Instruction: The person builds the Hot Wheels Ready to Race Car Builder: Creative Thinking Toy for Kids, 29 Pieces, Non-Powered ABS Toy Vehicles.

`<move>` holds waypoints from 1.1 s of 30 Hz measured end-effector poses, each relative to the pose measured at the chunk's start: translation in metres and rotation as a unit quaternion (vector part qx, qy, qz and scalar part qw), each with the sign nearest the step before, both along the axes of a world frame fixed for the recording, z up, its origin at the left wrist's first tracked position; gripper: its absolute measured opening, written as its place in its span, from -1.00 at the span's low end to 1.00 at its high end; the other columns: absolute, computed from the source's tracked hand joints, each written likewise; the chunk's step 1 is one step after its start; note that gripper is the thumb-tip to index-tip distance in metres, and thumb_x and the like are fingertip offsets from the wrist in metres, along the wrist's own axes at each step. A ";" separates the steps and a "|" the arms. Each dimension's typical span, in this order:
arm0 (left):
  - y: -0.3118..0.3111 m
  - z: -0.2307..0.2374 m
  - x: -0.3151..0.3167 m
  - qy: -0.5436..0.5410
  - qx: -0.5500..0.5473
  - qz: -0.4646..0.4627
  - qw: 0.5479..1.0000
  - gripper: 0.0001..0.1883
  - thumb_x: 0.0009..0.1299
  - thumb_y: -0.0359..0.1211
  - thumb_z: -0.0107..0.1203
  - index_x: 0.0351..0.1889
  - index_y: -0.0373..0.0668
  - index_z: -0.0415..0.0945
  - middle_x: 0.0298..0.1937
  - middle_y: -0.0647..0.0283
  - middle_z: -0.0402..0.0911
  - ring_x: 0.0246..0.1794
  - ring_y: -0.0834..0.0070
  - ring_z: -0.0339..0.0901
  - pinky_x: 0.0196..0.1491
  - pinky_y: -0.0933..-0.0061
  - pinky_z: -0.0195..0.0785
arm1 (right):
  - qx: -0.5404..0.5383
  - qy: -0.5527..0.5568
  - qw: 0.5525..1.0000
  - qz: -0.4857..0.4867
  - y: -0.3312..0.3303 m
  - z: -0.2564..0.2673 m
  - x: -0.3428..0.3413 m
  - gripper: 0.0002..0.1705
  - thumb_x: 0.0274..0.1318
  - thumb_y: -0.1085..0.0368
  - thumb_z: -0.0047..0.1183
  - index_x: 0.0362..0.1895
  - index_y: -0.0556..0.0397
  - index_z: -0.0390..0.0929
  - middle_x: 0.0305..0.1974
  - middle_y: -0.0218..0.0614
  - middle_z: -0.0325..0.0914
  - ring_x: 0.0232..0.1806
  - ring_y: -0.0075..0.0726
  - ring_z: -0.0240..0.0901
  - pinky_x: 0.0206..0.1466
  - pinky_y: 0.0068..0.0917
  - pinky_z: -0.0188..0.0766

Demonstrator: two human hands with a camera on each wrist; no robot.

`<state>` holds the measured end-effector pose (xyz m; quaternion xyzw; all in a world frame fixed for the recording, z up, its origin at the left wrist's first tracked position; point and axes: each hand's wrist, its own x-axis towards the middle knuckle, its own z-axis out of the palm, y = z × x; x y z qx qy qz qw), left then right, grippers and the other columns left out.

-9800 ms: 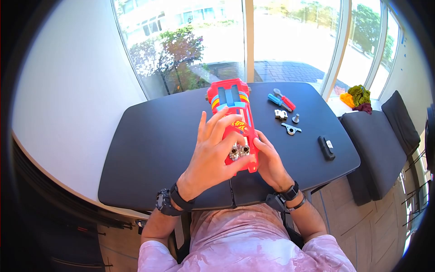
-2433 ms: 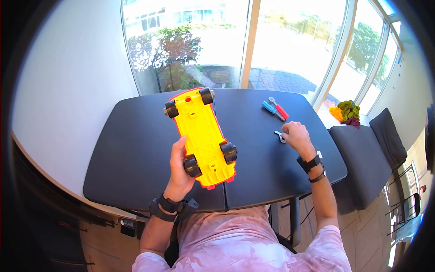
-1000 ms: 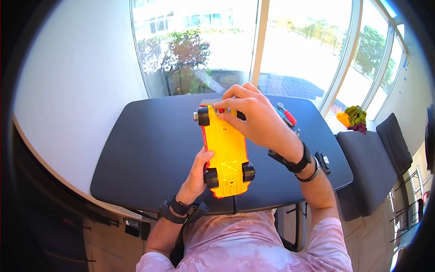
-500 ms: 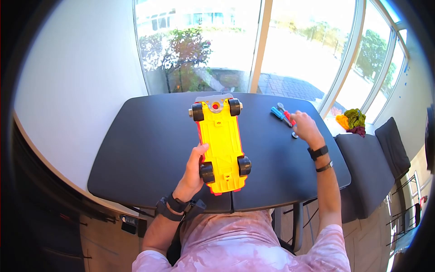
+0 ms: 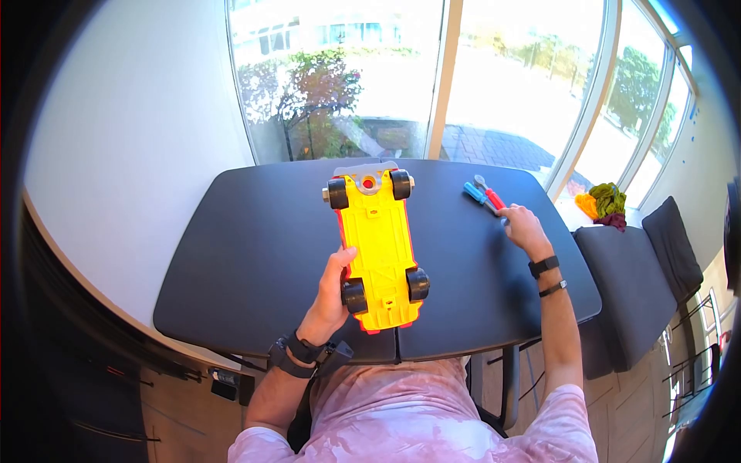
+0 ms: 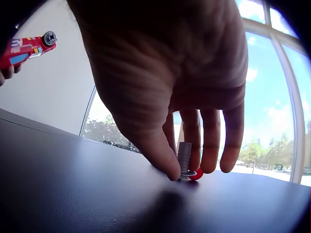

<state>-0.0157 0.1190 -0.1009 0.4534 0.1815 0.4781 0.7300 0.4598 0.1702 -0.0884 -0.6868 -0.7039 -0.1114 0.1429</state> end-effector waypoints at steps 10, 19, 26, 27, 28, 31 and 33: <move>-0.001 0.002 0.001 0.011 0.007 -0.002 1.000 -0.35 0.70 0.12 0.05 0.53 -0.14 0.43 0.39 0.12 0.74 0.31 0.38 0.74 0.37 0.27 0.58 | 0.161 0.212 0.945 0.192 -0.025 0.108 -0.126 -0.76 0.37 0.35 0.33 0.06 0.12 0.70 -0.13 -0.22 0.76 -0.07 -0.17 0.77 0.07 -0.26 0.67; -0.007 0.011 0.003 0.015 -0.009 -0.007 1.000 -0.35 0.71 0.08 0.03 0.54 -0.19 0.42 0.39 0.11 0.74 0.34 0.33 0.74 0.44 0.22 0.57 | 0.185 0.347 0.805 0.445 -0.044 0.147 -0.240 -0.59 0.39 0.47 0.34 0.29 0.08 0.77 0.11 -0.24 0.82 0.12 -0.29 0.78 0.31 -0.35 0.65; -0.005 0.011 0.002 0.001 0.001 -0.024 1.000 -0.32 0.70 0.07 0.02 0.58 -0.20 0.39 0.44 0.11 0.70 0.37 0.34 0.72 0.45 0.23 0.57 | 0.151 0.262 0.851 0.430 -0.025 0.127 -0.256 -0.61 0.43 0.39 0.36 0.29 -0.06 0.81 0.27 -0.15 0.81 0.38 -0.03 0.73 0.46 -0.19 0.62; -0.004 0.010 0.002 -0.002 0.003 -0.028 1.000 -0.31 0.70 0.07 0.02 0.59 -0.21 0.39 0.44 0.11 0.70 0.38 0.34 0.72 0.45 0.23 0.57 | 0.167 0.248 0.853 0.428 -0.023 0.125 -0.255 -0.60 0.41 0.39 0.39 0.29 -0.06 0.82 0.33 -0.15 0.78 0.46 -0.02 0.67 0.51 -0.16 0.59; -0.005 0.009 0.002 -0.004 0.005 -0.032 0.999 -0.31 0.69 0.07 0.02 0.60 -0.21 0.38 0.44 0.11 0.69 0.38 0.34 0.71 0.45 0.23 0.57 | 0.184 0.234 0.855 0.425 -0.022 0.123 -0.254 -0.60 0.40 0.39 0.41 0.28 -0.06 0.83 0.39 -0.14 0.76 0.54 0.00 0.62 0.56 -0.13 0.57; -0.005 0.010 0.002 -0.015 0.007 -0.039 0.999 -0.30 0.69 0.07 0.02 0.61 -0.21 0.37 0.45 0.10 0.69 0.38 0.34 0.71 0.45 0.23 0.57 | 0.201 0.256 0.850 0.414 -0.025 0.121 -0.254 -0.60 0.31 0.36 0.52 0.22 -0.05 0.86 0.48 -0.14 0.70 0.64 0.03 0.51 0.59 -0.06 0.55; -0.005 0.009 0.002 -0.018 0.004 -0.046 0.999 -0.29 0.69 0.08 0.02 0.61 -0.22 0.37 0.45 0.10 0.69 0.39 0.33 0.71 0.45 0.22 0.56 | 0.196 0.291 0.842 0.410 -0.027 0.119 -0.253 -0.60 0.24 0.34 0.59 0.16 -0.04 0.89 0.47 -0.14 0.71 0.62 0.02 0.52 0.56 -0.07 0.57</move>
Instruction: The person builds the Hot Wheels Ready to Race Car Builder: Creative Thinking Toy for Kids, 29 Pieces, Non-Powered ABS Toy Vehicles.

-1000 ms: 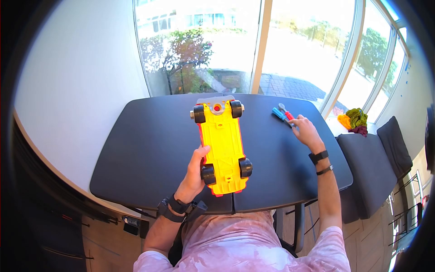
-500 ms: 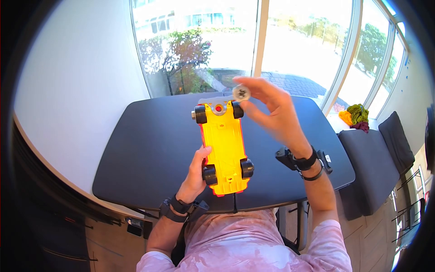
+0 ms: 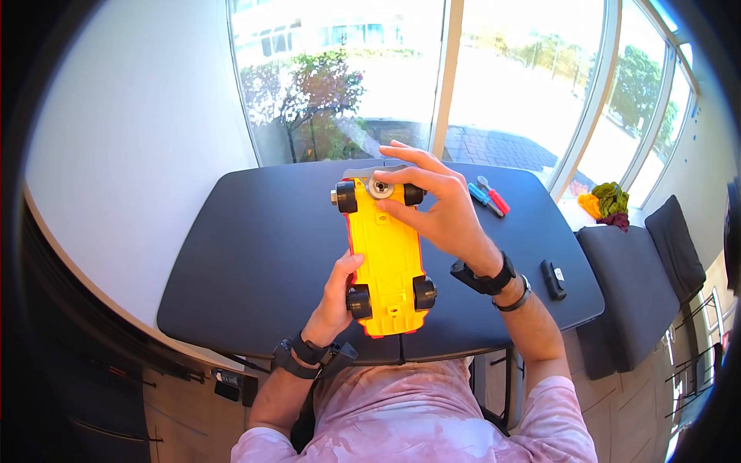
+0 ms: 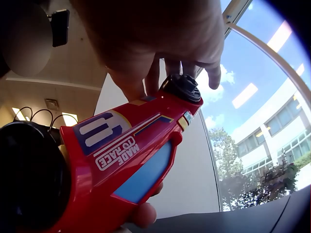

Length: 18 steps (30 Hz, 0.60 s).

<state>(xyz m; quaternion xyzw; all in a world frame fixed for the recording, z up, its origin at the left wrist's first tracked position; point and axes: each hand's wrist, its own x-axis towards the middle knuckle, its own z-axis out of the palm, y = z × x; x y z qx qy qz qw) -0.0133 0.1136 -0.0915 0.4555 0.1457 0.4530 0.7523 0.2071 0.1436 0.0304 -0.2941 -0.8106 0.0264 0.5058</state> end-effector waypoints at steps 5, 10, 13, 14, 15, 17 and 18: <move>0.000 0.001 0.002 0.010 0.001 0.014 1.000 -0.26 0.70 0.10 -0.01 0.61 -0.27 0.39 0.44 0.05 0.71 0.37 0.28 0.75 0.46 0.17 0.59 | 0.002 -0.011 1.000 -0.029 -0.002 0.001 0.008 -0.61 0.15 0.28 0.65 0.06 0.01 0.89 0.40 -0.15 0.73 0.44 0.02 0.63 0.46 -0.13 0.60; -0.002 0.003 0.002 -0.011 -0.008 0.009 1.000 -0.29 0.69 0.09 0.03 0.57 -0.25 0.43 0.41 0.06 0.74 0.34 0.32 0.76 0.45 0.22 0.59 | 0.011 0.041 0.999 -0.026 -0.008 0.001 -0.002 -0.67 0.16 0.25 0.64 -0.09 0.09 0.81 0.37 -0.13 0.72 0.44 0.10 0.61 0.45 -0.10 0.58; -0.002 0.001 -0.001 0.007 0.000 0.030 1.000 -0.29 0.68 0.10 0.03 0.56 -0.26 0.44 0.41 0.06 0.74 0.33 0.32 0.77 0.43 0.23 0.60 | 0.044 -0.010 0.999 -0.004 -0.005 -0.004 0.004 -0.68 0.19 0.25 0.62 -0.07 0.08 0.79 0.41 -0.11 0.70 0.44 0.14 0.62 0.48 -0.04 0.55; -0.002 0.000 -0.001 0.005 -0.006 0.033 0.999 -0.29 0.68 0.10 0.03 0.55 -0.26 0.44 0.40 0.06 0.75 0.32 0.32 0.77 0.42 0.23 0.61 | 0.100 -0.037 0.994 0.005 0.004 -0.007 0.012 -0.68 0.21 0.25 0.61 -0.04 0.08 0.79 0.43 -0.10 0.69 0.44 0.15 0.63 0.50 -0.02 0.54; -0.002 0.000 -0.002 0.003 -0.012 0.035 0.999 -0.29 0.68 0.10 0.03 0.55 -0.26 0.45 0.39 0.06 0.76 0.31 0.32 0.78 0.41 0.23 0.61 | 0.095 -0.032 0.995 0.009 0.005 -0.010 0.016 -0.67 0.22 0.25 0.60 -0.03 0.09 0.80 0.44 -0.09 0.69 0.44 0.15 0.63 0.51 0.00 0.53; -0.003 -0.001 -0.001 0.002 -0.017 0.039 0.999 -0.29 0.68 0.11 0.03 0.55 -0.25 0.45 0.38 0.07 0.76 0.29 0.33 0.79 0.38 0.24 0.63 | 0.021 0.010 1.000 0.012 -0.008 -0.002 0.010 -0.68 0.23 0.26 0.59 -0.01 0.09 0.80 0.45 -0.08 0.68 0.44 0.16 0.64 0.51 0.02 0.53; -0.004 0.000 -0.001 0.003 -0.016 0.039 0.999 -0.29 0.68 0.11 0.03 0.55 -0.25 0.45 0.37 0.07 0.77 0.28 0.33 0.79 0.37 0.24 0.63 | -0.047 0.046 0.998 0.010 -0.014 0.002 0.004 -0.68 0.24 0.26 0.58 0.00 0.10 0.81 0.46 -0.08 0.68 0.44 0.17 0.64 0.51 0.03 0.53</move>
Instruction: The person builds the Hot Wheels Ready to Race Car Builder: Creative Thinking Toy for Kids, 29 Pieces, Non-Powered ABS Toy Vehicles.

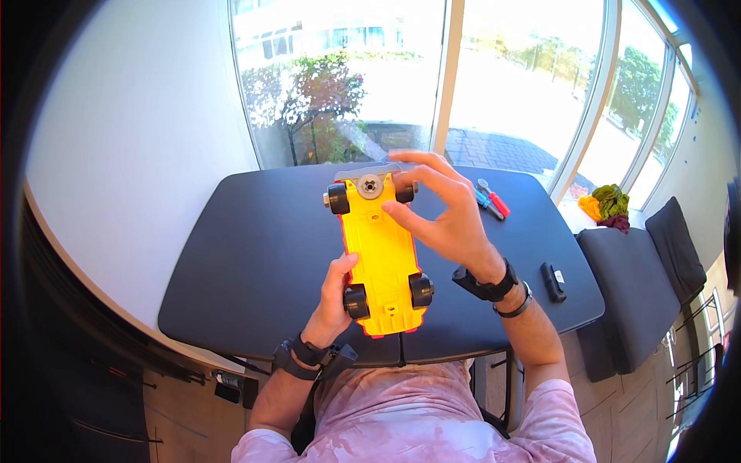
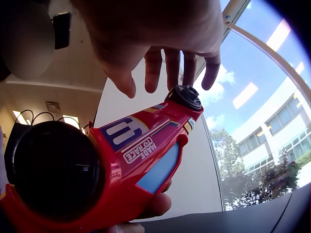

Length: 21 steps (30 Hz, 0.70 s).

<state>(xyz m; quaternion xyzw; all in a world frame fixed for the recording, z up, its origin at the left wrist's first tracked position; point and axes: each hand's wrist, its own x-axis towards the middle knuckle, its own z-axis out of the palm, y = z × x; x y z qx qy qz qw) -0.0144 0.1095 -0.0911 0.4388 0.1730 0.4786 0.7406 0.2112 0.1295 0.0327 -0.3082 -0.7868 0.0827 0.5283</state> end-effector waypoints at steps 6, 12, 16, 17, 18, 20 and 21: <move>0.005 -0.002 0.000 0.004 0.014 -0.006 1.000 -0.31 0.69 0.11 0.03 0.55 -0.23 0.45 0.38 0.08 0.76 0.29 0.34 0.79 0.38 0.25 0.63 | 0.096 -0.061 0.993 0.025 0.023 -0.011 0.015 -0.70 0.37 0.30 0.47 0.11 0.10 0.82 0.53 -0.09 0.63 0.44 -0.03 0.68 0.47 -0.06 0.58; 0.007 -0.003 0.001 -0.005 0.026 -0.028 0.999 -0.30 0.69 0.10 0.03 0.57 -0.23 0.41 0.42 0.10 0.72 0.34 0.35 0.75 0.43 0.25 0.59 | 0.017 -0.048 0.999 0.021 0.016 -0.001 -0.007 -0.70 0.45 0.36 0.39 0.20 0.10 0.76 0.43 -0.08 0.71 0.36 -0.09 0.73 0.41 -0.19 0.62; 0.004 0.002 0.002 0.016 0.058 -0.005 0.998 -0.27 0.69 0.09 0.04 0.61 -0.23 0.34 0.46 0.09 0.67 0.40 0.35 0.70 0.48 0.25 0.55 | 0.001 -0.018 0.999 0.045 0.022 -0.005 -0.010 -0.69 0.49 0.30 0.37 0.20 0.12 0.69 0.32 -0.09 0.74 0.28 0.01 0.71 0.31 -0.20 0.64; 0.004 0.001 0.002 0.015 0.055 -0.010 0.998 -0.27 0.68 0.08 0.05 0.62 -0.23 0.33 0.47 0.09 0.65 0.42 0.34 0.69 0.49 0.25 0.54 | -0.008 -0.005 0.999 0.047 0.023 -0.008 -0.012 -0.67 0.50 0.30 0.37 0.22 0.11 0.67 0.32 -0.09 0.74 0.26 0.00 0.70 0.30 -0.19 0.64; 0.005 0.000 0.001 0.014 0.052 -0.015 0.998 -0.26 0.68 0.08 0.05 0.63 -0.23 0.32 0.48 0.08 0.64 0.43 0.34 0.68 0.49 0.24 0.53 | -0.016 0.008 0.999 0.047 0.024 -0.011 -0.014 -0.64 0.50 0.29 0.37 0.25 0.11 0.66 0.32 -0.09 0.74 0.25 0.00 0.70 0.29 -0.19 0.64; 0.006 -0.001 0.001 0.015 0.048 -0.017 0.999 -0.26 0.68 0.08 0.05 0.64 -0.24 0.30 0.49 0.08 0.63 0.45 0.34 0.67 0.50 0.24 0.52 | -0.009 0.011 0.999 0.042 0.027 -0.016 -0.015 -0.62 0.52 0.28 0.36 0.28 0.10 0.63 0.31 -0.10 0.75 0.24 -0.01 0.69 0.28 -0.19 0.64; 0.005 -0.002 0.001 0.017 0.045 -0.013 0.999 -0.26 0.68 0.07 0.05 0.64 -0.24 0.30 0.49 0.08 0.63 0.45 0.34 0.67 0.51 0.25 0.51 | -0.006 0.013 0.999 0.040 0.027 -0.018 -0.016 -0.61 0.52 0.28 0.35 0.30 0.09 0.62 0.30 -0.10 0.75 0.23 -0.01 0.68 0.27 -0.18 0.64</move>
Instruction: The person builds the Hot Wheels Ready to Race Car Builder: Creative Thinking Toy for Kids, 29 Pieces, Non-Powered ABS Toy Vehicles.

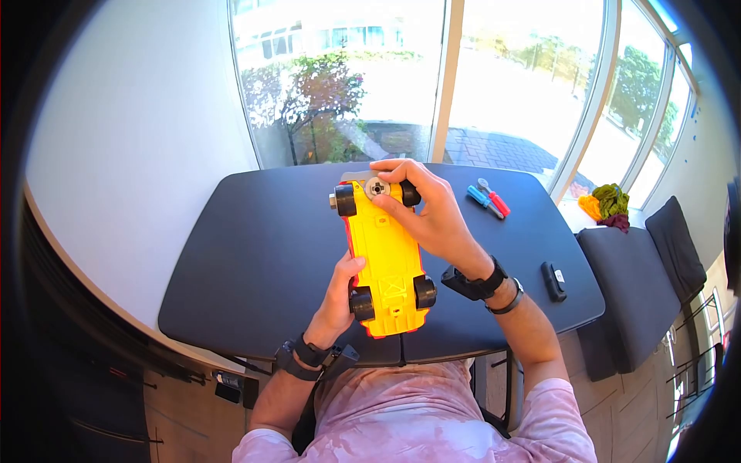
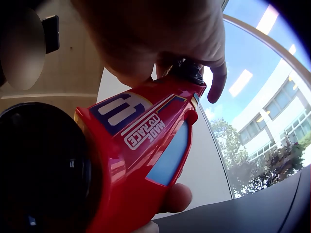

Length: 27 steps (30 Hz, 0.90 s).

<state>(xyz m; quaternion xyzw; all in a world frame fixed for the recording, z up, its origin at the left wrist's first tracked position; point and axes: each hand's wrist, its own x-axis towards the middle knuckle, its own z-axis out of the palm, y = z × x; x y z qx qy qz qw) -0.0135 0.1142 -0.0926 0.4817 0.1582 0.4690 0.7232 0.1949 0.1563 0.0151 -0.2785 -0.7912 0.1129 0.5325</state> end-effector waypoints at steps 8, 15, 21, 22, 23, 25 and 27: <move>0.003 -0.003 0.004 0.002 0.023 0.031 0.999 -0.27 0.67 0.12 0.04 0.58 -0.24 0.42 0.41 0.07 0.73 0.32 0.32 0.76 0.41 0.25 0.60 | 0.058 -0.049 0.996 -0.046 -0.010 0.006 -0.005 -0.66 0.49 0.38 0.33 0.28 0.07 0.71 0.38 -0.15 0.73 0.35 -0.03 0.70 0.40 -0.23 0.61; 0.000 0.000 0.001 0.004 0.016 0.001 1.000 -0.25 0.68 0.10 0.06 0.64 -0.22 0.31 0.49 0.10 0.63 0.45 0.34 0.66 0.51 0.24 0.51 | 0.031 -0.062 0.996 -0.060 -0.014 0.005 -0.003 -0.58 0.53 0.35 0.31 0.38 0.05 0.65 0.46 -0.11 0.67 0.43 -0.08 0.66 0.43 -0.22 0.59; -0.001 0.001 0.000 -0.011 0.016 0.018 1.000 -0.27 0.66 0.03 0.11 0.64 -0.22 0.31 0.49 0.10 0.63 0.46 0.32 0.65 0.52 0.20 0.51 | 0.034 0.062 0.995 -0.074 -0.032 0.009 0.005 -0.45 0.58 0.19 0.32 0.49 0.12 0.51 0.41 -0.08 0.65 0.43 -0.07 0.60 0.49 -0.09 0.55; 0.000 0.001 0.000 -0.023 0.010 0.017 1.000 -0.28 0.66 -0.01 0.14 0.63 -0.22 0.31 0.49 0.10 0.64 0.46 0.32 0.66 0.52 0.19 0.51 | 0.018 0.085 0.993 -0.079 -0.035 0.008 0.010 -0.49 0.60 0.17 0.31 0.45 0.11 0.54 0.34 -0.10 0.69 0.36 -0.11 0.65 0.42 -0.13 0.60; 0.001 0.002 0.001 -0.016 0.019 0.026 0.999 -0.30 0.64 -0.07 0.19 0.63 -0.22 0.32 0.48 0.11 0.65 0.45 0.32 0.67 0.52 0.19 0.52 | 0.002 0.109 0.990 -0.085 -0.040 0.008 0.015 -0.52 0.62 0.15 0.30 0.42 0.10 0.57 0.27 -0.12 0.73 0.28 -0.14 0.70 0.35 -0.18 0.65; 0.002 0.003 0.000 0.000 0.037 0.043 0.998 -0.31 0.60 -0.19 0.29 0.61 -0.22 0.34 0.45 0.11 0.67 0.43 0.33 0.68 0.52 0.18 0.53 | -0.088 0.130 0.985 -0.073 -0.050 0.004 0.034 -0.55 0.68 0.03 0.21 0.34 0.11 0.62 0.11 -0.14 0.78 0.10 -0.20 0.78 0.18 -0.27 0.73; -0.002 0.008 -0.003 0.022 0.063 0.073 0.995 -0.29 0.55 -0.25 0.39 0.60 -0.21 0.36 0.44 0.11 0.69 0.43 0.34 0.68 0.52 0.17 0.53 | -0.235 0.122 0.963 -0.037 -0.062 -0.003 0.064 -0.42 0.76 -0.17 0.06 0.25 0.14 0.66 -0.08 -0.16 0.81 -0.11 -0.24 0.83 -0.01 -0.35 0.78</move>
